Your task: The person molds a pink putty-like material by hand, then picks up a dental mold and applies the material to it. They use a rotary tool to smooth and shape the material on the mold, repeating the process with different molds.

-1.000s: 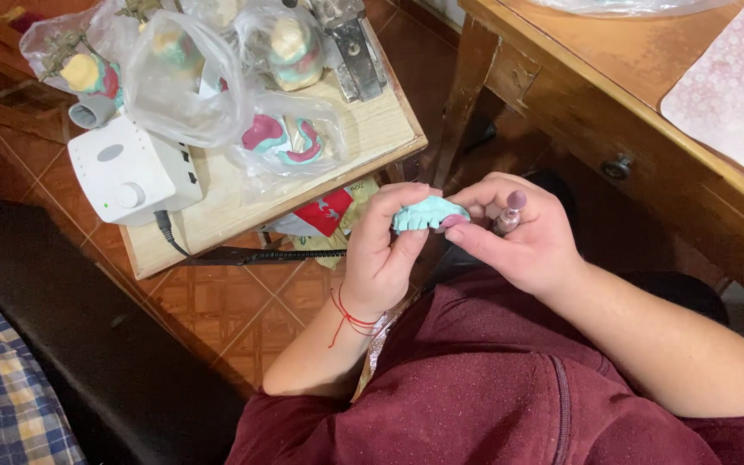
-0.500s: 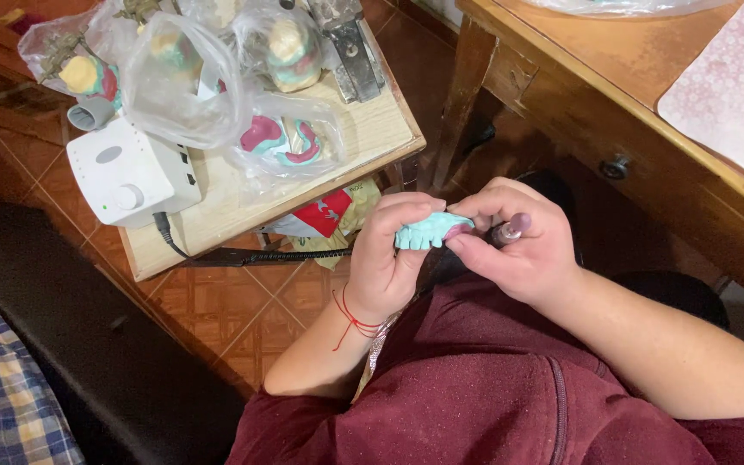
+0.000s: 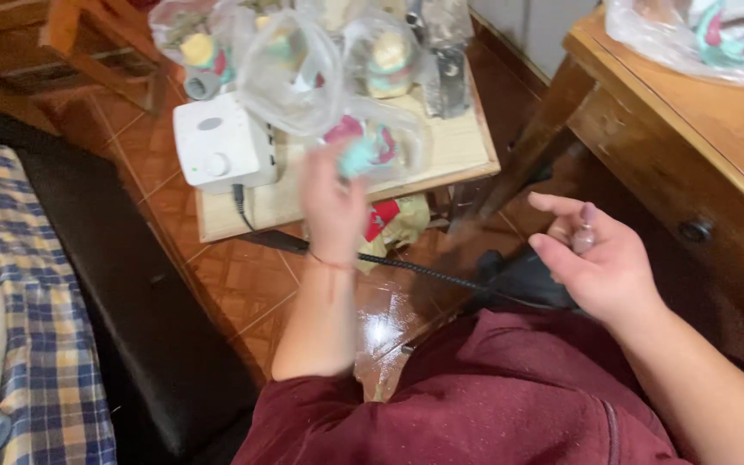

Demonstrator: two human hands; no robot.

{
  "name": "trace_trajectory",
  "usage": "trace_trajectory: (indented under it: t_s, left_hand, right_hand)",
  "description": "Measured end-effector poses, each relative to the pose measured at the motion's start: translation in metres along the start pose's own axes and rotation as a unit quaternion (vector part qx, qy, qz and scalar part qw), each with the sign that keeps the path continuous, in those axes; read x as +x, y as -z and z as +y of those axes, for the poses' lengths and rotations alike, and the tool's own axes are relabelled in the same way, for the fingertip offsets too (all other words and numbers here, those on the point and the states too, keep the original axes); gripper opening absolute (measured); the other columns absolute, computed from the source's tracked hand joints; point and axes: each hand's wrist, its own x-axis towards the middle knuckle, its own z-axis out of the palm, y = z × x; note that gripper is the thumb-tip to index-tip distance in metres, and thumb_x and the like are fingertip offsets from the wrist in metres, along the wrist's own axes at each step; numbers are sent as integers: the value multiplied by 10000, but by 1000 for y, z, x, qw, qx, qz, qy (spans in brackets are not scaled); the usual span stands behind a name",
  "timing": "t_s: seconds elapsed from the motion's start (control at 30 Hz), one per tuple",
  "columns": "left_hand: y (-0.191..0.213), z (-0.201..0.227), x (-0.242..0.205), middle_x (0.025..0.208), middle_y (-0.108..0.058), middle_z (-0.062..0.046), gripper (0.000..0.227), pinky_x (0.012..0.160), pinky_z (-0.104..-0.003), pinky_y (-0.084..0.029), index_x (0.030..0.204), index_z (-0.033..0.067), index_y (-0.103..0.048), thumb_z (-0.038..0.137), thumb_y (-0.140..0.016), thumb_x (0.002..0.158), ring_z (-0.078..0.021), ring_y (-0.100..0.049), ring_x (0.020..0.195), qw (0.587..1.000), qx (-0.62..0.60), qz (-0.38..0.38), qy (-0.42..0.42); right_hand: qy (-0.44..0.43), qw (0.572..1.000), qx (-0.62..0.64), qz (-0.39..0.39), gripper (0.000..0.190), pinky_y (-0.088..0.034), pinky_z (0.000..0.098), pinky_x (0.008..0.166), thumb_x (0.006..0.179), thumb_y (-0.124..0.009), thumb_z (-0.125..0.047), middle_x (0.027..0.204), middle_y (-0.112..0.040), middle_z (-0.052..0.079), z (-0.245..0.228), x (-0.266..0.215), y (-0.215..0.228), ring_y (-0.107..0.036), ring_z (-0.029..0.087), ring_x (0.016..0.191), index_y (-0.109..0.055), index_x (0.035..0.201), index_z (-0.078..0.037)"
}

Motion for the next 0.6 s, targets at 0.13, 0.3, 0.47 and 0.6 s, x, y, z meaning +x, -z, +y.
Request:
trace_trajectory:
  t_s: [0.13, 0.3, 0.47, 0.6]
  left_hand:
    - [18, -76, 67, 1155, -677, -104, 548, 929, -445, -446, 1246, 103, -596, -75, -549, 730, -375, -573, 1034, 986, 131, 99, 28]
    - [-18, -177, 120, 976, -675, -187, 313, 770, -552, -517, 1043, 93, -664, 196, -755, 763, -461, -655, 868, 908, 361, -214, 1]
    - [-38, -187, 145, 1131, -715, -135, 321, 871, -483, -540, 1102, 140, -745, 89, -546, 855, -401, -637, 1078, 802, 459, -368, 101]
    - [-62, -204, 151, 1101, -705, -60, 322, 839, -496, -457, 1037, 189, -748, 174, -487, 848, -351, -606, 1065, 849, 441, -277, 88]
  right_hand:
    - [1, 1000, 0, -2, 421, -347, 192, 501, 926, -691, -65, 694, -478, -26, 3, 2, -4, -444, 72, 514, -667, 1346, -91]
    - [-15, 1000, 10, -17, 391, -349, 217, 484, 935, -681, -84, 687, -431, -27, 7, 4, -8, -447, 106, 496, -672, 1326, -89]
    - [-28, 1000, 9, -10, 344, -362, 230, 479, 942, -687, -98, 688, -432, -9, 3, 9, -9, -440, 127, 488, -692, 1286, -85]
    - [-42, 999, -2, -8, 330, -379, 223, 493, 944, -697, -110, 711, -462, -9, 3, 11, -7, -472, 133, 491, -704, 1274, -99]
